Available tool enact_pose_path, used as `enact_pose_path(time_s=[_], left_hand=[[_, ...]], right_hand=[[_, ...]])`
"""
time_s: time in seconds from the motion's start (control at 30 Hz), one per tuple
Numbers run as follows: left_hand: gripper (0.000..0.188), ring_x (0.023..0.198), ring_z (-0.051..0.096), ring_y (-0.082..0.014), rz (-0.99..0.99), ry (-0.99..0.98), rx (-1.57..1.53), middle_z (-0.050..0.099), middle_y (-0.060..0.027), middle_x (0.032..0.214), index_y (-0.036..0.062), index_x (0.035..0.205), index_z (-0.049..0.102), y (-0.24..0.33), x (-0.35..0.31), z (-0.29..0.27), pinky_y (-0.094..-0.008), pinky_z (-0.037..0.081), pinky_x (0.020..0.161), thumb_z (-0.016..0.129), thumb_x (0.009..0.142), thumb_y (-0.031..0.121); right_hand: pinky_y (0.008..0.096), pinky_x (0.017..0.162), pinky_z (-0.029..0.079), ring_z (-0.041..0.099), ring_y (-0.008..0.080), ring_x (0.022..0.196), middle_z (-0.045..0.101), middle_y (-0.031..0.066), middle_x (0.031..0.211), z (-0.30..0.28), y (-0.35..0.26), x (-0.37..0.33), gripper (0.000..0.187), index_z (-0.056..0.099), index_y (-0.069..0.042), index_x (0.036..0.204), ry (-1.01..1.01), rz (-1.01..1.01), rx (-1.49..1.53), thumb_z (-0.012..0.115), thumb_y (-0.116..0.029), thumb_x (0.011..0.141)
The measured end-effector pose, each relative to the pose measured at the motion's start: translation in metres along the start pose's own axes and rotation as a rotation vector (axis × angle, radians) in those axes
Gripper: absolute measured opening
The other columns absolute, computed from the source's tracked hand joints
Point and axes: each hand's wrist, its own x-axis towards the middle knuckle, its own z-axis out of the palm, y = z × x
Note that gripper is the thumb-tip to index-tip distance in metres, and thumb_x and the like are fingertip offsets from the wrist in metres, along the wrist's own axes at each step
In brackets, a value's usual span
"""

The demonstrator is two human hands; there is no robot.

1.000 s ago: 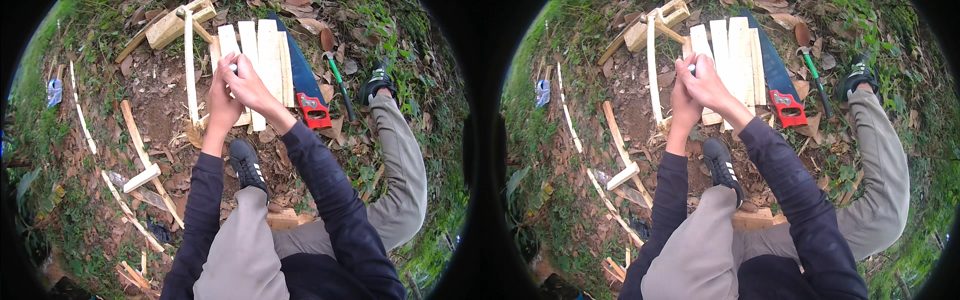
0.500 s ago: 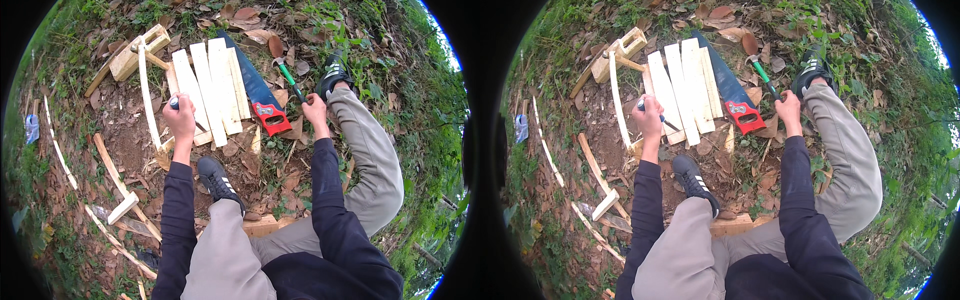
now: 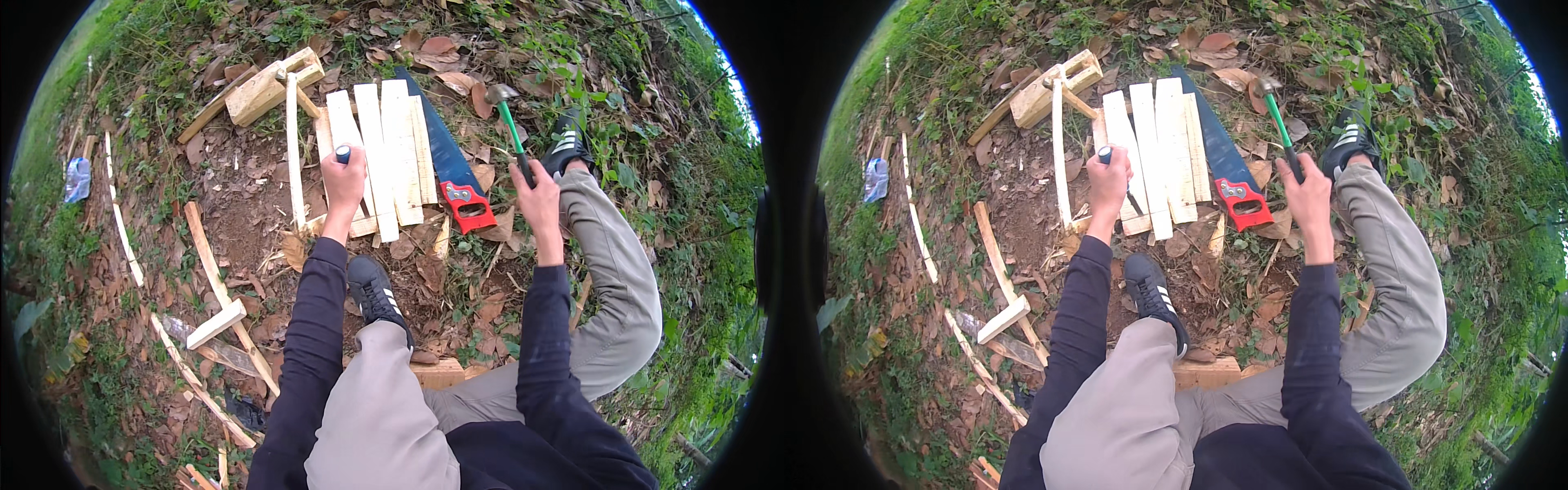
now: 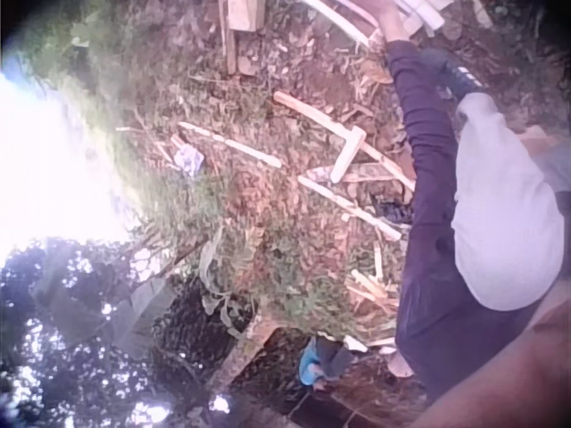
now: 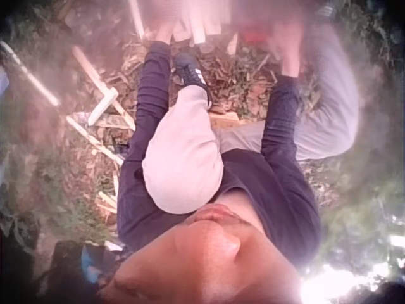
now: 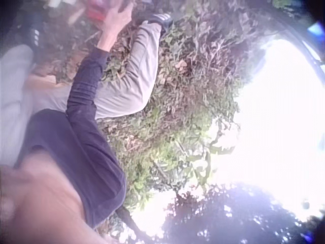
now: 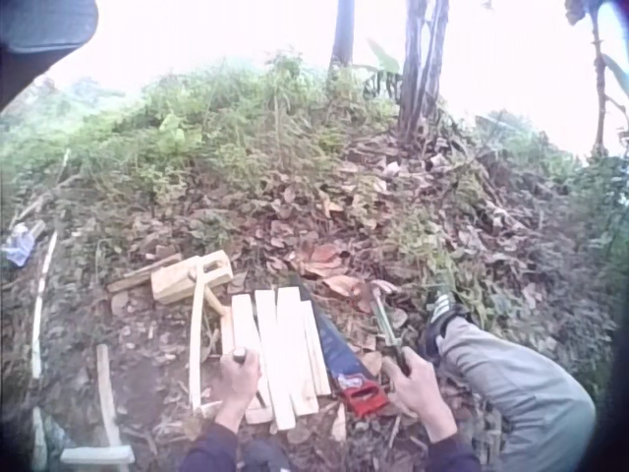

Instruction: The person sits on the ground outdoors and assembles a small wooden frame. They use a red hand saw to cut wooden slats and a hammer to drive nails into the frame, securing the pieces together.

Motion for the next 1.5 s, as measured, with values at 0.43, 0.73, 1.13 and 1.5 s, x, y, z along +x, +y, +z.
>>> enact_pose_path(time_s=[0.43,0.73,1.13,1.5], left_hand=[[0.034,0.047,0.044,-0.0089,0.11,0.109,0.163,0.05,-0.0005,0.05,0.0008,0.057,0.051,-0.021,0.021,0.013,-0.0322,0.033,0.046,0.066,0.085,0.014],[0.034,0.047,0.045,-0.0116,0.155,0.128,0.244,0.05,-0.0028,0.049,0.0002,0.057,0.051,-0.022,0.021,0.013,-0.0338,0.035,0.047,0.064,0.084,0.016],[0.033,0.046,0.046,-0.0112,0.137,0.103,0.166,0.05,-0.0028,0.049,0.0013,0.057,0.049,-0.027,0.019,0.004,-0.0333,0.036,0.046,0.063,0.084,0.015],[0.03,0.047,0.045,-0.0093,0.111,0.071,0.154,0.05,0.0005,0.051,0.0019,0.06,0.049,-0.026,0.02,0.008,-0.0309,0.037,0.047,0.064,0.084,0.013]], right_hand=[[0.0542,0.069,0.046,0.06,0.0432,0.074,0.057,0.0233,0.076,-0.025,-0.186,0.016,0.044,0.061,0.004,0.096,-0.606,-0.75,-0.409,0.043,-0.035,0.108],[0.0501,0.066,0.05,0.064,0.0397,0.068,0.061,0.0226,0.073,-0.013,-0.197,0.047,0.051,0.065,0.004,0.095,-0.754,-0.661,-0.541,0.041,-0.039,0.109],[0.0497,0.072,0.052,0.066,0.0401,0.072,0.065,0.0255,0.077,-0.029,-0.211,0.047,0.056,0.063,0.008,0.092,-0.489,-0.43,-0.205,0.041,-0.04,0.109],[0.0369,0.053,0.047,0.059,0.0159,0.056,0.053,0.0055,0.06,-0.028,-0.201,0.048,0.051,0.061,0.003,0.09,-0.468,-0.445,-0.123,0.049,-0.044,0.106]])
